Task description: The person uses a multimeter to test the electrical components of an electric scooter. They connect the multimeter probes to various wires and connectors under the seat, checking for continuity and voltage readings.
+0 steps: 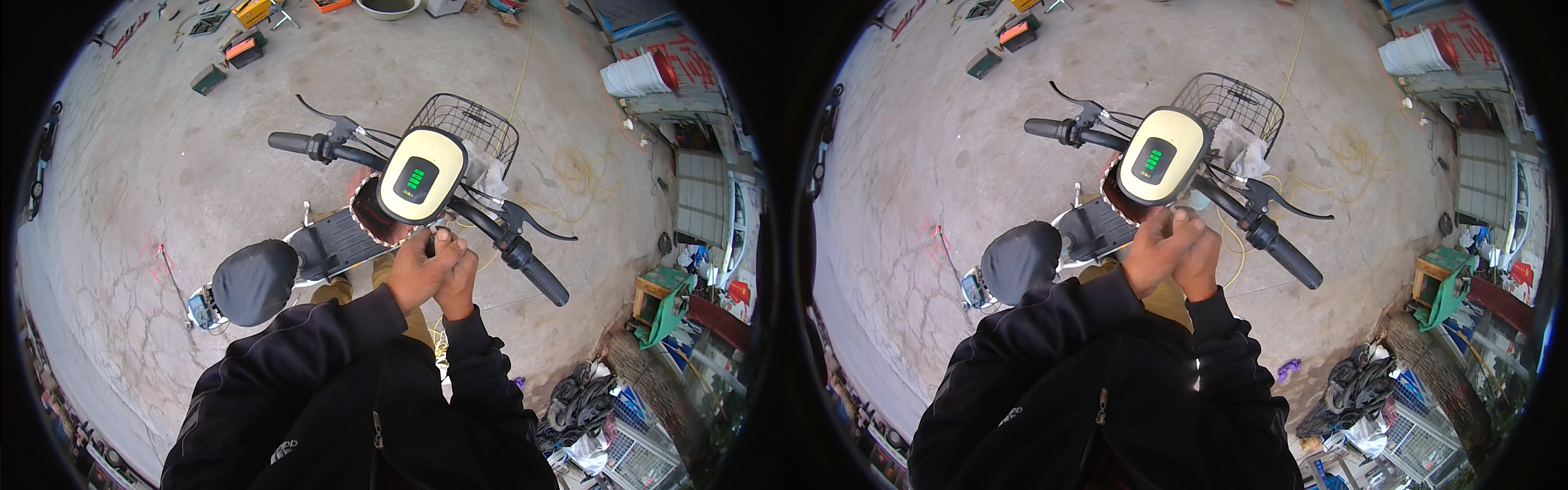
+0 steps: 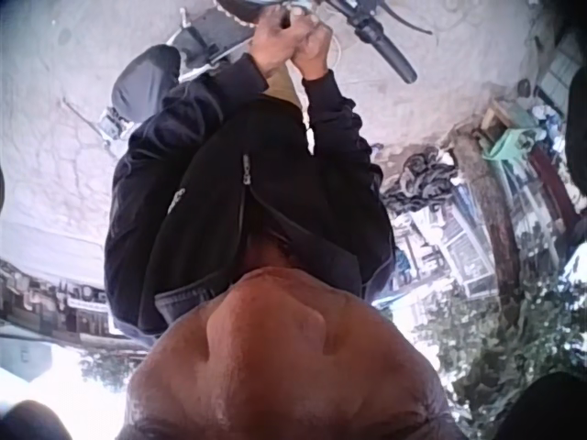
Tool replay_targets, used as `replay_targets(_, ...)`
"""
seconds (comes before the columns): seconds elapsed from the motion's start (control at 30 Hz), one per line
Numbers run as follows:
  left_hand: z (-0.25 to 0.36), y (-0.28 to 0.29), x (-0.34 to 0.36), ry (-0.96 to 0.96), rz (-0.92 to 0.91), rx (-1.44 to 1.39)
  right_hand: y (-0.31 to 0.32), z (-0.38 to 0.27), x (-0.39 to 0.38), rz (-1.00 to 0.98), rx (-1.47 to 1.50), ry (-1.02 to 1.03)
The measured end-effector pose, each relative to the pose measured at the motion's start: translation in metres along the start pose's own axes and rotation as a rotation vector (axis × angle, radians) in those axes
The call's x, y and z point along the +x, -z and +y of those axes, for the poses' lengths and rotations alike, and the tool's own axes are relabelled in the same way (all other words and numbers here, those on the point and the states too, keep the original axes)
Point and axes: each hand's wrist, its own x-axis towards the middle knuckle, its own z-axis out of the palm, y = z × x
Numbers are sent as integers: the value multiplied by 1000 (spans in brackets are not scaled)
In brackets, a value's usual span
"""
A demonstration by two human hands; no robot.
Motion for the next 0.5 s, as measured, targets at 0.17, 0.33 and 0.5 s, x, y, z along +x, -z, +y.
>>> replay_targets(0.17,1,-2,0,6,37,21,3,-1,-2,22,48,4)
replay_targets(0.33,2,2,3,25,-9,110,4,-4,-2,25,41,28)
replay_targets(0.5,-1,23,-10,-152,-39,269,11,10,-9,-18,185,-71)
